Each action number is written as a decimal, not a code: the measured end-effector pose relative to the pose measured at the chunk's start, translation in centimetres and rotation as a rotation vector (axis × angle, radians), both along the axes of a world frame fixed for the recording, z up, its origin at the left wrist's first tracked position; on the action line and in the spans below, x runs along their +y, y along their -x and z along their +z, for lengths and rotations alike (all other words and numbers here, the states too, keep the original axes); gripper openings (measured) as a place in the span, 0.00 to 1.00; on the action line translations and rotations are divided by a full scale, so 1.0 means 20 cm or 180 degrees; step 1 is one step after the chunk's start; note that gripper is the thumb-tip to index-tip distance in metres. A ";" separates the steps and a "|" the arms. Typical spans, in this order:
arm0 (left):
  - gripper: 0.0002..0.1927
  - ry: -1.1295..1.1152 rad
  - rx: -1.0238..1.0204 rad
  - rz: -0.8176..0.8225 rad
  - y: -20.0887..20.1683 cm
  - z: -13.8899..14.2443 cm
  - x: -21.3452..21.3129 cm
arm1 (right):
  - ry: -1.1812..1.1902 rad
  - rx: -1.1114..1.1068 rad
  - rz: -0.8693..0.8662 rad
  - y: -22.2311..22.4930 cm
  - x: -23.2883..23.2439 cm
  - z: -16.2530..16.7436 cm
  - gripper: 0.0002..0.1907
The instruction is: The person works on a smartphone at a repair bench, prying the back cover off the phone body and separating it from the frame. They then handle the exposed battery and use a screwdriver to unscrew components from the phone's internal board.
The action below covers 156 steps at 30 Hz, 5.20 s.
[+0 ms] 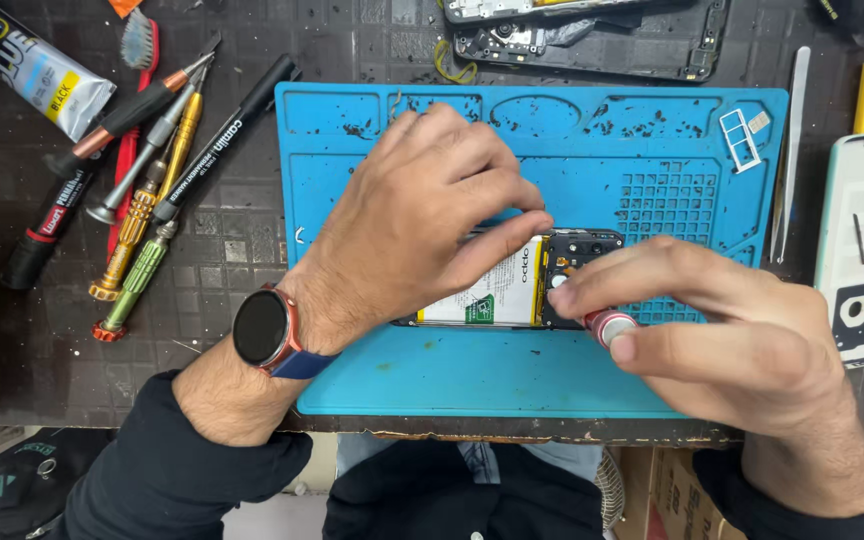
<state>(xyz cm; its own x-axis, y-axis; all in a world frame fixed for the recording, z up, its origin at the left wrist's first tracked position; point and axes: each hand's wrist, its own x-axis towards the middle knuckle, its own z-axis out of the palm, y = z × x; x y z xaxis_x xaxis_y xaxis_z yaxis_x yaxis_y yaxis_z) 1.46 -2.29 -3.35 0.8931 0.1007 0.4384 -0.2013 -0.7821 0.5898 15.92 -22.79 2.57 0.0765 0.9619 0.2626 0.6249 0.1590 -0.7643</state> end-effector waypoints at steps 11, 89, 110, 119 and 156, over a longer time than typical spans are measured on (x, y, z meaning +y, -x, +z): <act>0.07 0.0046 0.0024 -0.0136 0.00 0.01 -0.01 | -0.0142 0.0137 -0.0086 0.00 -0.01 -0.02 0.10; 0.11 0.0142 0.0139 -0.0680 0.01 0.04 -0.02 | -0.0371 0.0750 -0.0510 -0.02 -0.06 -0.07 0.22; 0.06 0.0226 -0.0032 -0.0319 0.00 0.05 -0.02 | -0.0548 0.0465 -0.1036 -0.02 -0.20 -0.16 0.22; 0.06 0.0058 0.0007 0.0613 0.02 0.01 -0.01 | -0.0441 0.0627 -0.1189 -0.03 -0.17 -0.12 0.23; 0.09 0.0179 0.0189 0.0138 0.01 0.01 -0.03 | -0.0558 -0.0143 -0.0806 0.09 -0.06 -0.06 0.15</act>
